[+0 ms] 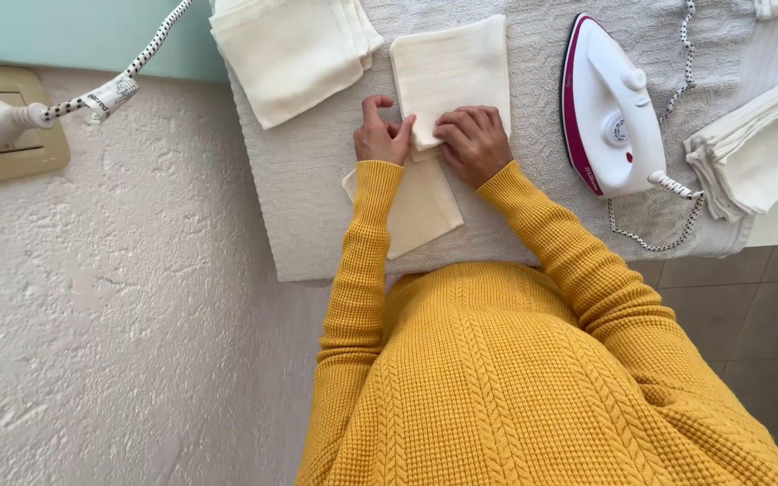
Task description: Ironing and folding small white fabric squares on a workspace table.
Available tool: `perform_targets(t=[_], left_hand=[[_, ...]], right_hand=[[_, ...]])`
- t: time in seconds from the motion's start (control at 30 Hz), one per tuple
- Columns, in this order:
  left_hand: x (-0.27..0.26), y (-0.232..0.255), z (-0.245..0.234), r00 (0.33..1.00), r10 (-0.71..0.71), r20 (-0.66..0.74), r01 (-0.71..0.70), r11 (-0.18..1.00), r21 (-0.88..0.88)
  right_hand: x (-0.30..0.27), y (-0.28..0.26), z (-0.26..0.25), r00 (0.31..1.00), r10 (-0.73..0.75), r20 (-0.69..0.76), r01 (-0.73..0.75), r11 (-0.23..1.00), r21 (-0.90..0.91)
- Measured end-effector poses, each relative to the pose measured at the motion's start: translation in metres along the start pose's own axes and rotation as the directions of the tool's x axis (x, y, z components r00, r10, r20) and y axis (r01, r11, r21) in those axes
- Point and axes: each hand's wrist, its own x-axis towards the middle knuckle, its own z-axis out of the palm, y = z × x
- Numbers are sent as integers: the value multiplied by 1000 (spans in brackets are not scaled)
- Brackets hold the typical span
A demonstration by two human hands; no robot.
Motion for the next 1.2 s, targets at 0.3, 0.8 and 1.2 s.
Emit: perform_targets(t=[0.3,0.8,1.2], left_hand=[[9,-4,5,993,39,-114,-53,991,-120],[5,47,47,937,349,28,-324,893,-312],[-153,-96,-9,987,161,-21,-131,714,-688]], right_hand=[[-8,8,1,999,-18,-49,21,998,59],[7,41,-42,829,559,0,-348,517,782],[-22,-12,-35,691,117,713,-716,247,653]])
